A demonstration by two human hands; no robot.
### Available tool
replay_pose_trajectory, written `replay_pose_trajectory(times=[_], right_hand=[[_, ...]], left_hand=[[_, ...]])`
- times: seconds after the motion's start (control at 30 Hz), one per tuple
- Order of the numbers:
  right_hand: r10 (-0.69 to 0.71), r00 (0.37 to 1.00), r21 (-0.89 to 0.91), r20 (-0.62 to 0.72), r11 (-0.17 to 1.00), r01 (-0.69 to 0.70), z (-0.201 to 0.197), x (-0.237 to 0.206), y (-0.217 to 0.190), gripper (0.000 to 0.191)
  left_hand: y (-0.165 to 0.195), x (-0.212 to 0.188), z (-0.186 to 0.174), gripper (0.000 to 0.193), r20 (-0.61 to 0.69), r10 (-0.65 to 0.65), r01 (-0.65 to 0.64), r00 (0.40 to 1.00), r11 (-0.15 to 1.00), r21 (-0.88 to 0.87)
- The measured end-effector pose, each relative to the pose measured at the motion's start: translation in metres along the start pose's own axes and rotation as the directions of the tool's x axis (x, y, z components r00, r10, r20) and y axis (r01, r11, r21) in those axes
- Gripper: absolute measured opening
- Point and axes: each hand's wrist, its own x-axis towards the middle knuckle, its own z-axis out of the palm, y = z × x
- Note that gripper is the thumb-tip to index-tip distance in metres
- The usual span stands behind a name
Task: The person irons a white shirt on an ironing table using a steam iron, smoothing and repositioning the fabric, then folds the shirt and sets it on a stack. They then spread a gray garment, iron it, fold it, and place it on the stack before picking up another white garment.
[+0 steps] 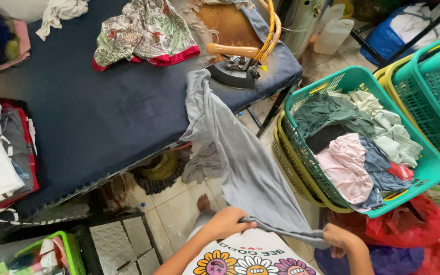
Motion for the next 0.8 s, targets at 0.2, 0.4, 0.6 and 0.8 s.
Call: replay_pose_trajectory(times=[0.2, 0.4, 0.6, 0.8], right_hand=[[0.164, 0.979, 0.048, 0.121, 0.984, -0.171, 0.021, -0.023, 0.046, 0.041], [-0.358, 0.851, 0.45, -0.383, 0.733, 0.511, -0.041, -0.098, -0.008, 0.06], [-0.654, 0.217, 0.039, -0.725, 0.275, 0.961, -0.116, -0.183, -0.187, 0.056], [-0.725, -0.017, -0.149, -0.688, 0.119, 0.982, -0.14, -0.2, -0.274, 0.02]], left_hand=[[0.019, 0.026, 0.028, 0.045, 0.157, 0.115, -0.111, 0.981, 0.993, -0.032], [0.013, 0.028, -0.017, 0.039, -0.392, 0.252, -0.283, 0.885, 0.959, -0.023], [0.016, 0.011, -0.148, 0.033, -0.8, 0.149, -0.41, 0.581, 0.903, -0.13], [0.036, -0.003, -0.232, 0.025, -0.861, 0.132, -0.563, 0.492, 0.802, -0.199]])
